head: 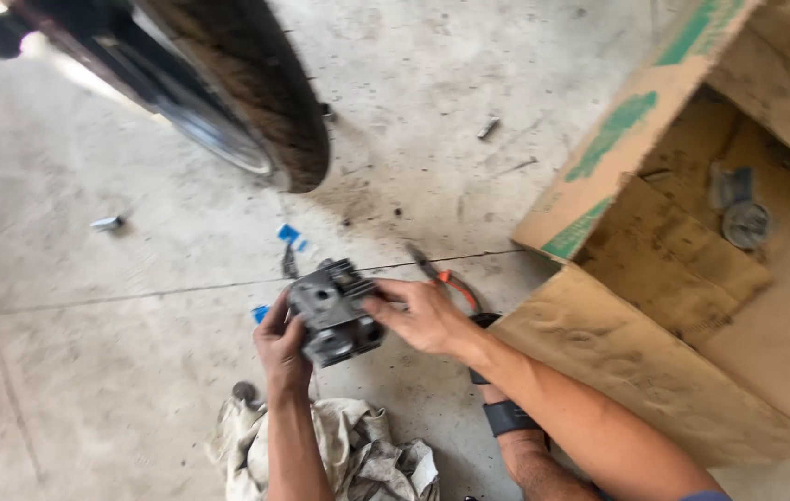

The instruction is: The person sits on the floor and assembles small metal components into a motorcycle engine cylinder head. They wipe the part with a cloth, then repeatedly pick up pins and other small pieces from a cardboard box and insert them into the cylinder head, adjusting the assembly by hand.

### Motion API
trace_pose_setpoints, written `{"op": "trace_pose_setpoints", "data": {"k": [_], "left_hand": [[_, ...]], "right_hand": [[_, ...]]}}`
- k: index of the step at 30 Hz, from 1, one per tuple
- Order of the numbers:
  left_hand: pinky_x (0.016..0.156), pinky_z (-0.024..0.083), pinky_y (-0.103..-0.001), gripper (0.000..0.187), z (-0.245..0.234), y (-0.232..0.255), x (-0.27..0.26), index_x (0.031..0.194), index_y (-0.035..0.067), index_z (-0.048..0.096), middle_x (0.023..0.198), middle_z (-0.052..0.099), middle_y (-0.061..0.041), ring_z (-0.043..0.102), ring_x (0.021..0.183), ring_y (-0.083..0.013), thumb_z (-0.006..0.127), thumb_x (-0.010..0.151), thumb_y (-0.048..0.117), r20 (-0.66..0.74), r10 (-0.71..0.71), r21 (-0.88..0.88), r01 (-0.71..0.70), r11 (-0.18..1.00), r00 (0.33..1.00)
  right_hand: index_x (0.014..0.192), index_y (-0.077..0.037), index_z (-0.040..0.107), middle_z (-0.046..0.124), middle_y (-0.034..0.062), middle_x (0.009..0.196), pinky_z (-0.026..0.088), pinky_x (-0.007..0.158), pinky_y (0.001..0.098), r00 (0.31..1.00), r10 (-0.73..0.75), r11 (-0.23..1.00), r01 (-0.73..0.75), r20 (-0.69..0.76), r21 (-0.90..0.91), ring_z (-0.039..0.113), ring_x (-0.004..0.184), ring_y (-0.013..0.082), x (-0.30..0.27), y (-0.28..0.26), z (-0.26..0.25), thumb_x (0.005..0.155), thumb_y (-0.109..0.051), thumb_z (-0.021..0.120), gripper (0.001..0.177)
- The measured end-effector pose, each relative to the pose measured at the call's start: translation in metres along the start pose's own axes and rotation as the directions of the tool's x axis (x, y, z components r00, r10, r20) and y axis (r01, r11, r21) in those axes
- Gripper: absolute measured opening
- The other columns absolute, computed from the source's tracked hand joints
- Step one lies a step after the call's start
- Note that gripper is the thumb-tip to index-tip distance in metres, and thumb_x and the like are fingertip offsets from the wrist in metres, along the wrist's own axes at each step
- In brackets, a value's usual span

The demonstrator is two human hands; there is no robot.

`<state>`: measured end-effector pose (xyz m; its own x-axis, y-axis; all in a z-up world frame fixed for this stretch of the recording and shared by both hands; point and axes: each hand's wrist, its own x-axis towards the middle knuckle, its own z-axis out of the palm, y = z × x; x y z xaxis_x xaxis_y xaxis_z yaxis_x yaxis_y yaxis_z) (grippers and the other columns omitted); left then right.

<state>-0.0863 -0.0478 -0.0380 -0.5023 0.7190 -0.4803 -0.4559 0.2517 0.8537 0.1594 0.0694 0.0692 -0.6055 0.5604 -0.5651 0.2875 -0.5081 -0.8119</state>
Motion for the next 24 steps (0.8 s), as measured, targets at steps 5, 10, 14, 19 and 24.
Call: {"op": "trace_pose_setpoints", "data": {"k": [5, 10, 14, 19, 24], "left_hand": [[0.092, 0.055, -0.041, 0.047, 0.026, 0.037, 0.003, 0.119, 0.011, 0.078, 0.122, 0.07, -0.02, 0.068, 0.109, -0.0362, 0.084, 0.073, 0.005, 0.35, 0.224, 0.53, -0.389, 0.754, 0.91], [0.089, 0.06, -0.041, 0.051, 0.049, 0.04, -0.008, 0.115, 0.019, 0.08, 0.116, 0.072, -0.011, 0.072, 0.104, -0.0342, 0.084, 0.065, 0.007, 0.414, 0.296, 0.574, -0.5, 0.649, 0.861], [0.089, 0.061, -0.041, 0.049, 0.059, 0.033, -0.014, 0.114, 0.028, 0.079, 0.115, 0.072, -0.001, 0.071, 0.102, -0.0275, 0.083, 0.067, 0.018, 0.485, 0.275, 0.668, -0.555, 0.496, 0.83], [0.088, 0.06, -0.038, 0.043, 0.069, 0.034, -0.021, 0.111, 0.031, 0.079, 0.117, 0.072, 0.008, 0.07, 0.105, -0.0203, 0.082, 0.069, 0.023, 0.481, 0.186, 0.759, -0.513, 0.401, 0.857], [0.086, 0.061, -0.044, 0.043, 0.073, 0.035, -0.024, 0.112, 0.029, 0.078, 0.117, 0.071, 0.005, 0.068, 0.108, -0.0242, 0.08, 0.069, 0.023, 0.446, 0.161, 0.777, -0.47, 0.419, 0.88]], "right_hand": [[0.105, -0.008, 0.078, 0.055, 0.0101, 0.058, 0.027, 0.02, 0.0277, 0.946, 0.266, 0.948, -0.221, -0.184, 0.23, 0.035, 0.025, 0.0148, 0.03, 0.105, 0.004, 0.104, -0.031, 0.06, 0.029], [0.135, -0.004, 0.068, 0.065, 0.028, 0.101, 0.033, 0.028, 0.0286, 0.902, 0.398, 0.917, -0.396, -0.164, 0.046, 0.042, 0.042, 0.0162, 0.047, 0.135, -0.008, 0.096, -0.059, 0.066, 0.067], [0.097, -0.015, 0.084, 0.079, 0.02, 0.1, 0.057, 0.089, 0.052, 0.919, 0.341, 0.765, -0.393, -0.197, -0.51, 0.071, 0.108, 0.0433, 0.028, 0.102, -0.015, 0.093, -0.067, 0.053, 0.061], [0.117, -0.017, 0.074, 0.079, 0.014, 0.105, 0.062, 0.08, 0.0465, 0.914, 0.147, 0.838, -0.318, -0.377, -0.444, 0.076, 0.097, 0.0331, 0.0, 0.059, -0.002, 0.089, -0.03, 0.069, 0.032], [0.14, 0.007, 0.047, 0.062, 0.0225, 0.109, 0.061, 0.083, 0.0405, 0.903, 0.148, 0.968, -0.047, -0.404, 0.248, 0.065, 0.092, 0.0276, 0.009, 0.071, -0.01, 0.092, 0.008, 0.049, 0.048]]}}
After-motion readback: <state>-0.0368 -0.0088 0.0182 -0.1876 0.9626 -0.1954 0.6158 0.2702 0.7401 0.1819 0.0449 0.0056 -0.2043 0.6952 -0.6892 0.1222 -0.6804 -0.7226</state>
